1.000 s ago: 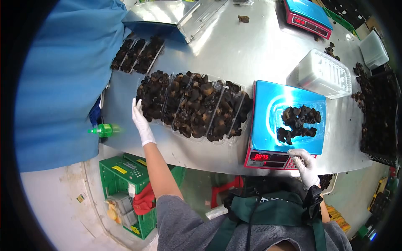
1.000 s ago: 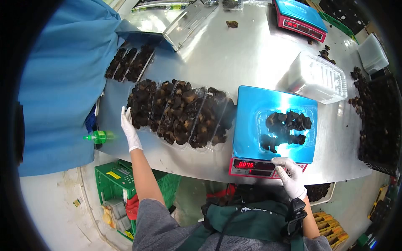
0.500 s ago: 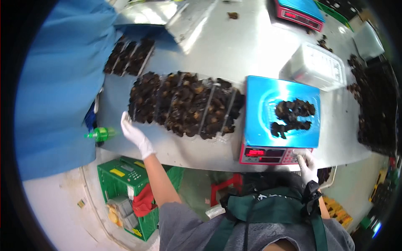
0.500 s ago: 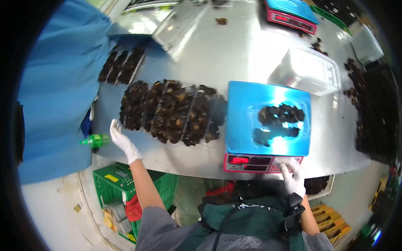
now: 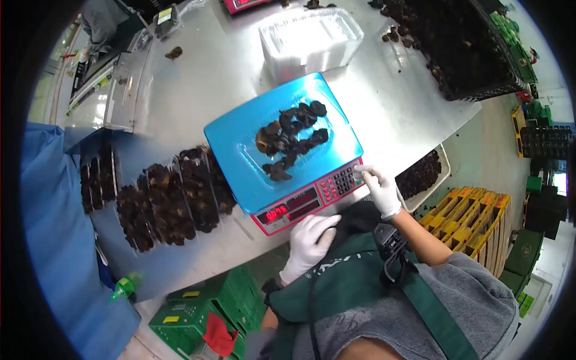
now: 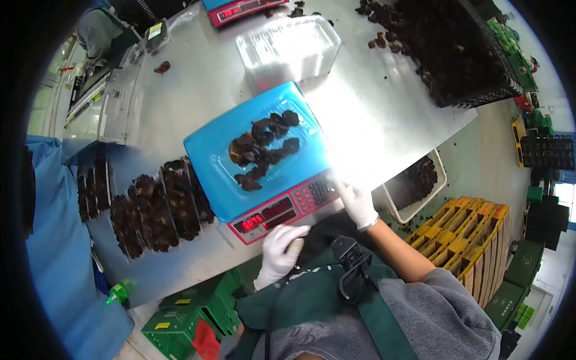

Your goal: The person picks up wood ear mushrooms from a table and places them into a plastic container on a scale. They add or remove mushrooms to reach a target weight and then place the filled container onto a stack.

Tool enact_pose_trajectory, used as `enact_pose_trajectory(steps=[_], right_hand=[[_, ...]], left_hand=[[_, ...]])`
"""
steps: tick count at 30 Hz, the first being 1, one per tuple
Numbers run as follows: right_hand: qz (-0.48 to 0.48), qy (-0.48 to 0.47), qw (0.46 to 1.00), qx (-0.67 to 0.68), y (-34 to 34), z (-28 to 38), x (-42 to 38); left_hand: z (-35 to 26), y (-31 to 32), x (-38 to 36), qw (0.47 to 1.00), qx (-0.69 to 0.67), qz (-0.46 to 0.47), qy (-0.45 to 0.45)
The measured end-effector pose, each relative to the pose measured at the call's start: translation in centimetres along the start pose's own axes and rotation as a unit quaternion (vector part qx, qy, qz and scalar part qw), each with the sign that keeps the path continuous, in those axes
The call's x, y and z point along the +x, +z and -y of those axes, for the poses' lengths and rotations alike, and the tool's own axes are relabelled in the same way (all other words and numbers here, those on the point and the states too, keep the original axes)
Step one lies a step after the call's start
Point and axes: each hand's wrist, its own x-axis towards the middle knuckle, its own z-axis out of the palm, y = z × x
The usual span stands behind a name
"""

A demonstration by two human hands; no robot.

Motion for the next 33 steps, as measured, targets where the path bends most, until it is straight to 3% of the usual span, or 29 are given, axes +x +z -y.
enact_pose_trajectory(steps=[3, 7, 11, 13, 14, 15, 18, 19, 21, 23, 25, 27, 28, 29, 31, 33], right_hand=[[-0.002, 0.01, 1.0, 0.011, -1.4, -0.2, -0.1], [-0.043, 0.01, 0.998, -0.048, -4.3, -2.2, -0.7], [-0.129, -0.009, 0.982, -0.134, -8.1, -6.8, -1.7], [-0.133, -0.077, 0.963, -0.22, -9.4, -8.9, -1.0], [-0.129, -0.108, 0.952, -0.255, -9.6, -10.5, -0.5], [-0.075, -0.086, 0.961, -0.251, -9.8, -11.2, 0.4], [0.048, -0.098, 0.92, -0.377, -12.0, -9.7, 4.6], [0.03, -0.101, 0.884, -0.455, -13.7, -10.7, 6.6], [-0.041, 0.066, 0.881, -0.466, -19.4, -11.4, 11.1], [-0.296, 0.015, 0.785, -0.544, -24.3, -16.5, 16.9], [-0.266, -0.038, 0.857, -0.44, -28.0, -11.6, 22.3], [-0.212, -0.187, 0.889, -0.361, -27.6, -7.8, 27.6], [-0.128, -0.186, 0.913, -0.338, -25.9, -9.8, 30.8], [-0.134, -0.18, 0.956, -0.188, -22.9, -7.6, 32.3], [0.021, -0.233, 0.945, -0.229, -18.1, -6.6, 34.9], [0.033, -0.336, 0.898, -0.282, -14.1, -7.2, 35.1]], left_hand=[[-0.4, 3.2, 0.5, 0.994, -0.023, 0.108, -0.019], [-0.5, 5.3, 1.5, 0.99, -0.037, 0.117, -0.065], [0.1, 9.1, 3.7, 0.983, -0.073, 0.158, -0.058], [-0.2, 11.3, 5.5, 0.978, -0.083, 0.184, -0.053], [-0.2, 12.4, 6.4, 0.977, -0.083, 0.19, -0.055], [-0.2, 13.5, 7.4, 0.976, -0.083, 0.191, -0.06], [0.3, 17.3, 10.1, 0.982, -0.065, 0.16, -0.072], [0.8, 18.5, 11.2, 0.985, -0.057, 0.144, -0.074], [2.2, 20.4, 12.9, 0.99, 0.008, 0.117, -0.08], [3.2, 22.5, 14.9, 0.99, 0.096, 0.056, -0.089], [4.5, 24.3, 16.9, 0.976, 0.181, 0.003, -0.122], [5.4, 25.8, 19.3, 0.946, 0.29, -0.065, -0.125], [5.8, 26.2, 20.4, 0.934, 0.314, -0.051, -0.165], [6.3, 26.7, 21.5, 0.922, 0.339, -0.066, -0.173], [7.8, 27.6, 24.0, 0.898, 0.386, -0.1, -0.184], [8.7, 27.4, 26.6, 0.882, 0.425, -0.086, -0.186]])
